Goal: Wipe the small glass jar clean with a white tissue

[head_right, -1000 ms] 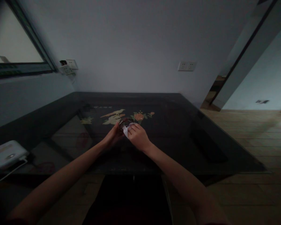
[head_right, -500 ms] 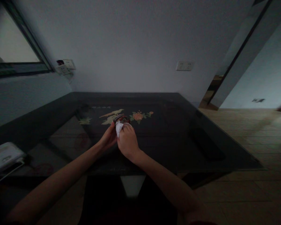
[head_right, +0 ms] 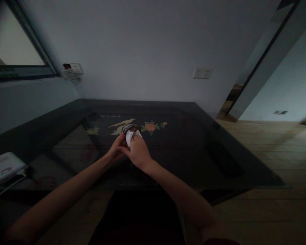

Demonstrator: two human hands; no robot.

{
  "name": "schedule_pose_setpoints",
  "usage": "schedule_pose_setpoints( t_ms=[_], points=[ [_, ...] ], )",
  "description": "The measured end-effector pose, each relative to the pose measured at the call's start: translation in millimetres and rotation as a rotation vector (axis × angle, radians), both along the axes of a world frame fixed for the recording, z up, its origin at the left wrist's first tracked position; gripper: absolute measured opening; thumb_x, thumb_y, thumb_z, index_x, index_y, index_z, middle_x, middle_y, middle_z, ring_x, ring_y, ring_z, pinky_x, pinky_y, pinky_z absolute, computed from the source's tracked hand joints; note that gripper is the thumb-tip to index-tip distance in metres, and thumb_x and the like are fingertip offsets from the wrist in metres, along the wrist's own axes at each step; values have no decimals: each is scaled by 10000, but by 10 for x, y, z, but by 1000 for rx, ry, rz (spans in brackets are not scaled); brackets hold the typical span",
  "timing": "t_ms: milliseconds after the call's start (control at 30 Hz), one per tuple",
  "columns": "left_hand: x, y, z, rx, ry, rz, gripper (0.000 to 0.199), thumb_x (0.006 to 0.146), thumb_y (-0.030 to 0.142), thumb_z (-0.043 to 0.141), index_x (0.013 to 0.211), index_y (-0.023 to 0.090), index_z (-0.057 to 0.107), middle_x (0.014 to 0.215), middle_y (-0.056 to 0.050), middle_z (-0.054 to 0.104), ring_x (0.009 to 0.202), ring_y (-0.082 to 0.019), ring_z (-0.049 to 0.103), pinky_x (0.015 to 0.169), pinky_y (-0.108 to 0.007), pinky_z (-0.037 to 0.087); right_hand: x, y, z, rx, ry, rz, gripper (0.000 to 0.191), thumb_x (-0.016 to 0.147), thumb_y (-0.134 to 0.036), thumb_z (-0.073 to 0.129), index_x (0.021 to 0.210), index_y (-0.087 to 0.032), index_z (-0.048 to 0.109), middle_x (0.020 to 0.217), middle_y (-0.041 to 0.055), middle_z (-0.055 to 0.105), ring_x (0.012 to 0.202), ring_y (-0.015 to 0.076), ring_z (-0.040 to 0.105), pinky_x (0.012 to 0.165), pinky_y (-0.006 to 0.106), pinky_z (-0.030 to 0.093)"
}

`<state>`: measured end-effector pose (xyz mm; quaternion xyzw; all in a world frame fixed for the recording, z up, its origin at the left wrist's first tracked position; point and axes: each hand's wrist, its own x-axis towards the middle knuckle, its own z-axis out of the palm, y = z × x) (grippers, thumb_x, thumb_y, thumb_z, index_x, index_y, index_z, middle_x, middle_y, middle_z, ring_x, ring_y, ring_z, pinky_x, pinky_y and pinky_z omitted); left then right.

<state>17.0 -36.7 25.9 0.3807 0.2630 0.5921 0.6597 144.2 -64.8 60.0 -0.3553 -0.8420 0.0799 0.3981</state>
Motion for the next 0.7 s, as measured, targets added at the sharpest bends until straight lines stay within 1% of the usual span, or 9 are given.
schedule_pose_setpoints(
  t_ms=[67,133,200,267,367,433,533,633,700],
  points=[
    [1,17,5,4,4,7,378,790,433,657,1056,165,665,1109,-79,683,1089,-233,599,918,-300,466,78,18,-33,128,-206,-45,526,858,-429,594,1178,-12,571,1128,232,637,1147,334,549,1013,474,430],
    [7,43,14,-1,9,23,400,772,445,672,1042,150,676,1092,-86,692,1039,-215,618,862,-272,489,159,75,-72,252,-378,-64,571,819,-420,651,1178,17,578,1136,249,636,1177,350,529,1059,476,389],
    [9,68,31,-18,22,39,402,761,443,683,1030,144,686,1052,-83,705,957,-194,642,778,-246,509,230,153,-109,353,-515,-60,458,842,-303,643,1180,1,589,1158,226,639,1176,324,538,1084,454,369],
    [4,80,53,-55,53,48,385,769,445,671,1013,147,698,986,-76,720,848,-175,656,680,-230,518,277,225,-139,428,-588,-73,316,890,-164,547,1172,-33,605,1155,187,653,1156,283,557,1087,440,369],
    [-11,71,79,-113,110,56,368,785,449,650,994,154,712,893,-66,727,729,-155,647,582,-214,505,292,268,-173,467,-600,-97,288,916,-92,444,1129,-56,633,1112,163,672,1126,259,571,1068,440,388],
    [-14,56,82,-118,124,54,357,780,439,658,977,147,717,861,-62,725,703,-147,639,566,-209,499,270,244,-195,429,-570,-100,284,914,-89,434,1099,-62,647,1093,163,677,1105,253,579,1059,431,396],
    [-3,32,65,-93,104,65,308,755,404,692,915,143,722,829,-45,718,693,-138,630,585,-207,497,200,149,-233,291,-445,-110,281,880,-108,484,1107,-47,639,1108,187,665,1105,268,575,1070,438,383],
    [17,15,35,-53,77,76,299,732,391,716,895,141,716,841,-40,716,719,-143,633,638,-219,505,86,37,-271,86,-211,-148,340,818,-161,572,1132,-39,618,1118,211,649,1116,305,565,1061,468,390],
    [32,10,17,-23,60,93,313,725,391,725,911,140,708,862,-41,712,746,-149,637,668,-226,505,-8,-16,-284,-52,-13,-142,402,779,-179,604,1165,-65,595,1129,196,642,1122,310,561,1039,472,411]
  ],
)
